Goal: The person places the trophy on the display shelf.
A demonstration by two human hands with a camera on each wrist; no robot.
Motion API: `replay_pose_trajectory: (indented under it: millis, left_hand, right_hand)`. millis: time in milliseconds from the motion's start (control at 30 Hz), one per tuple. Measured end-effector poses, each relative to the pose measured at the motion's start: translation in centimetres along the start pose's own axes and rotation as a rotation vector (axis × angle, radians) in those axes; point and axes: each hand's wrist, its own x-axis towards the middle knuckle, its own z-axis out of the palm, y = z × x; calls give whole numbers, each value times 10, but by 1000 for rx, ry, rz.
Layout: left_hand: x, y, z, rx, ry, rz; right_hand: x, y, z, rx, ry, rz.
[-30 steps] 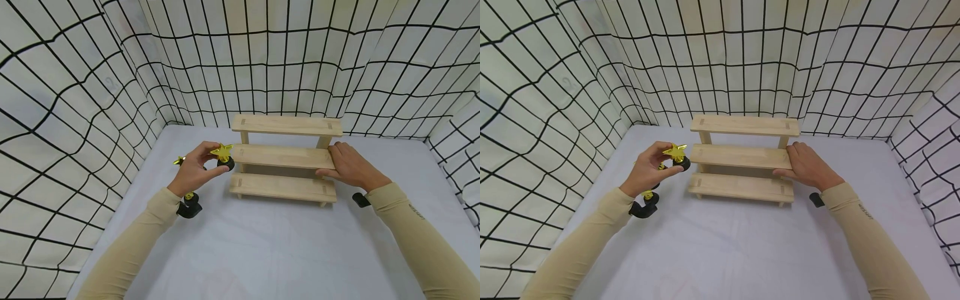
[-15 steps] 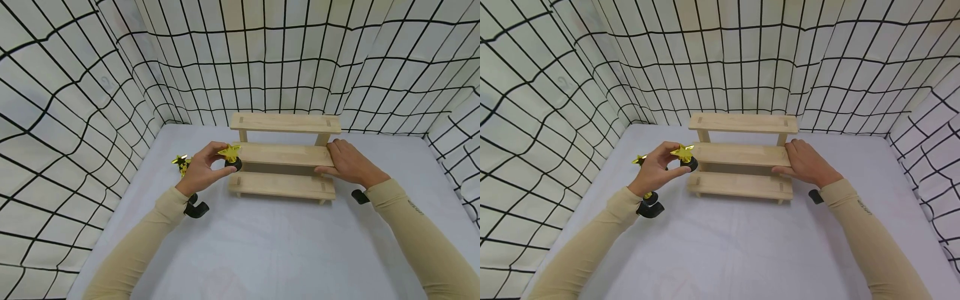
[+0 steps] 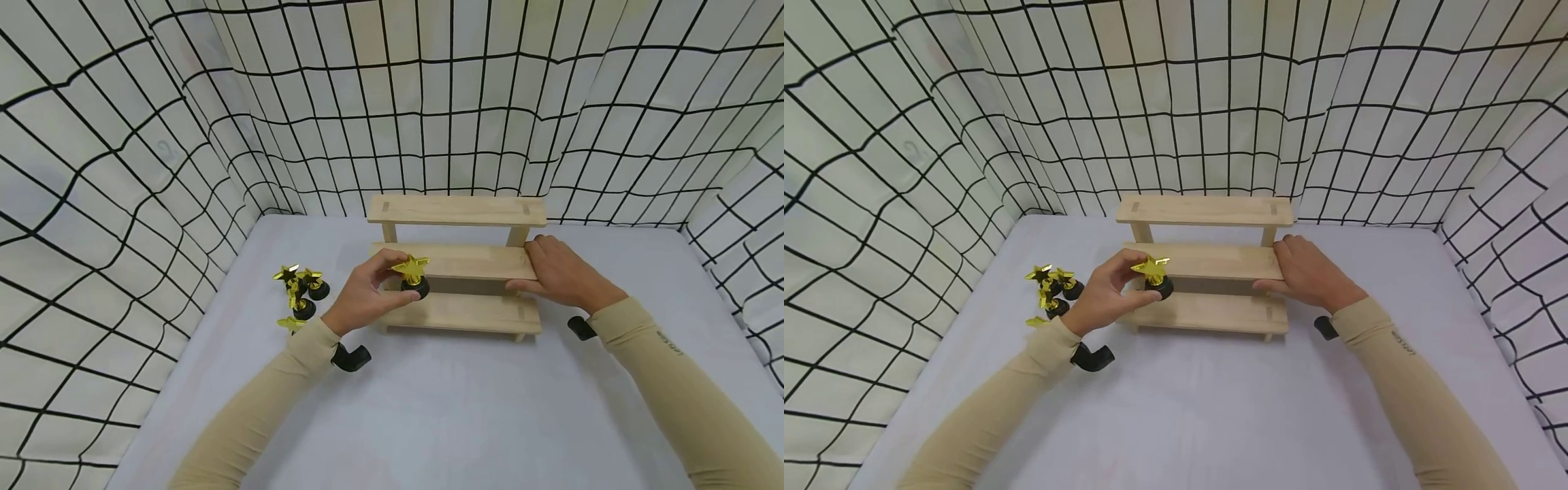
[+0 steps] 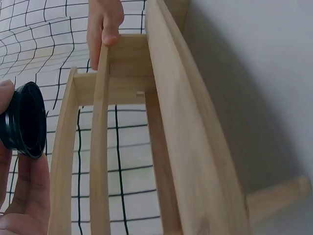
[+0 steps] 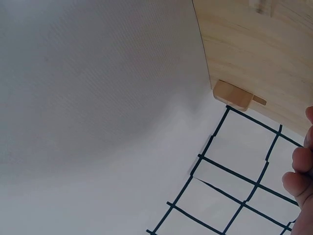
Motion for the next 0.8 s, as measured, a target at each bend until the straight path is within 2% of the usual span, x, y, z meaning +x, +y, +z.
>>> replay_pose_trajectory:
  millis: [267, 533, 667, 800]
  left_hand:
    - [7, -3, 40, -60, -68, -2]
    - [12, -3, 74, -86, -123, 23]
    - [16, -4, 87, -94, -148, 49]
    - [18, -6, 97, -101, -173, 35]
  right_hand:
    - [-2, 1, 4, -14, 21, -11]
    - [-1, -1, 4, -8, -10, 11]
    - [-1, -1, 4, -19, 1, 2]
    - [-1, 0, 4, -10, 16, 0]
